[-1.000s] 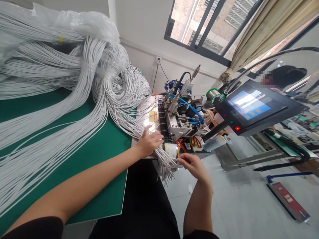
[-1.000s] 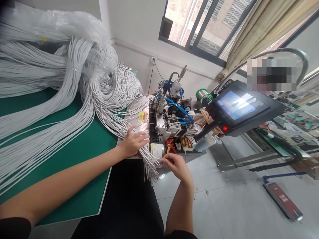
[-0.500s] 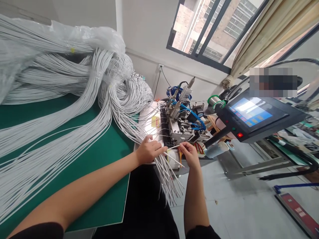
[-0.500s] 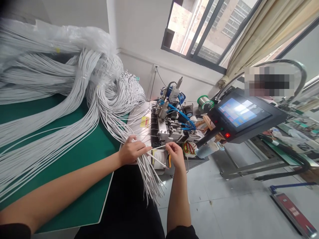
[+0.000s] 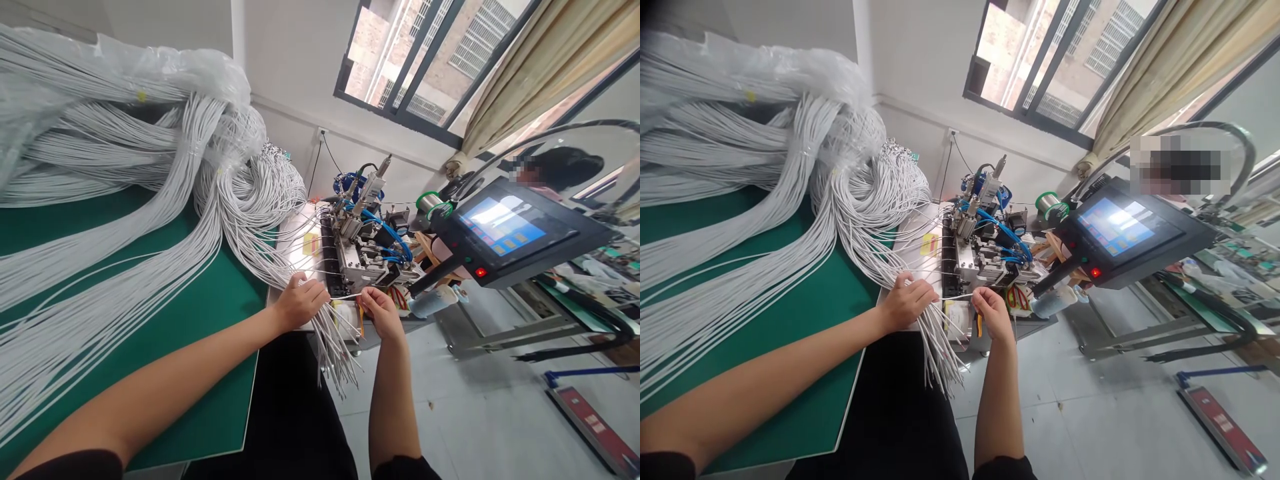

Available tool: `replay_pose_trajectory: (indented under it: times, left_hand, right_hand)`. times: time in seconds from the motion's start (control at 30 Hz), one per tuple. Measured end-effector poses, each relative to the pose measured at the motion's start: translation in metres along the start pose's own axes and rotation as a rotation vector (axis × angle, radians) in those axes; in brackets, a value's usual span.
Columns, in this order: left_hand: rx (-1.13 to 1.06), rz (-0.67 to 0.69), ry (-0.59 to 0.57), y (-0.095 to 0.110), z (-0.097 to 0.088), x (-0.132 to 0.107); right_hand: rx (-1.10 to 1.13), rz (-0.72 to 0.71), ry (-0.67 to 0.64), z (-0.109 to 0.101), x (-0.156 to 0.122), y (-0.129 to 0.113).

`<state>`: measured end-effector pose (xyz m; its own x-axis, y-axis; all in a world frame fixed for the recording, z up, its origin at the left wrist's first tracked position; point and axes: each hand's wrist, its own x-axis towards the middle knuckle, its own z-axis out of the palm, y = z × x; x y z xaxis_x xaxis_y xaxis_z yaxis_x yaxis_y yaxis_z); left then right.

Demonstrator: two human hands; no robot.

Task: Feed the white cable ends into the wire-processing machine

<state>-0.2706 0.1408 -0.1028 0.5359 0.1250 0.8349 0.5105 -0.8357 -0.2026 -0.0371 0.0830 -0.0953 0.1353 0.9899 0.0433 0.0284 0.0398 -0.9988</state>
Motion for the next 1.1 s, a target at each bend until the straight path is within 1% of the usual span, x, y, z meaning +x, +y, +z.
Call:
replay_pose_trajectory:
  times: [0.2,0.3,0.37,0.43,0.53,0.6,0.63,0.7,0.83,0.9,1.0,1.1]
  left_hand:
    - [-0.011,0.002,-0.064,0.0,0.005,-0.002]
    - [0.006,0.012,-0.089,-0.001,0.006,-0.002]
    - [0.024,0.009,-0.095,-0.001,0.005,-0.001]
    - [0.037,-0.003,-0.091,-0.001,0.004,0.0]
    - [0.055,-0.025,-0.083,0.0,0.002,0.002]
    - [0.065,-0.041,-0.09,0.0,0.001,0.003]
    - [0.069,-0.05,-0.097,0.0,0.001,0.003]
    - [0.073,-0.067,-0.111,0.0,0.001,0.003]
    - [0.072,-0.096,-0.143,0.001,0.001,0.001]
    - [0.062,-0.111,-0.161,0.001,0.002,0.001]
    - [0.05,-0.134,-0.186,0.002,0.004,0.0]
    - [0.049,-0.147,-0.199,0.002,0.005,0.0]
  right_hand:
    - [0.117,-0.093,0.124,0.016,0.007,0.005]
    - [0.158,-0.111,0.147,0.019,0.008,0.004]
    - [0.136,-0.105,0.151,0.018,0.009,0.004]
    - [0.028,-0.113,0.185,0.015,0.009,0.004]
    - [-0.312,-0.168,0.243,0.007,0.01,0.006]
    - [-0.54,-0.208,0.23,0.003,0.011,0.008]
    - [-0.614,-0.222,0.21,0.002,0.013,0.009]
    - [-0.674,-0.232,0.17,0.0,0.016,0.013]
    - [-0.605,-0.214,0.105,0.0,0.024,0.019]
    - [-0.485,-0.173,0.08,0.001,0.027,0.023]
    - [-0.232,-0.071,0.076,0.003,0.03,0.031]
    - [-0.117,-0.01,0.108,0.008,0.032,0.039]
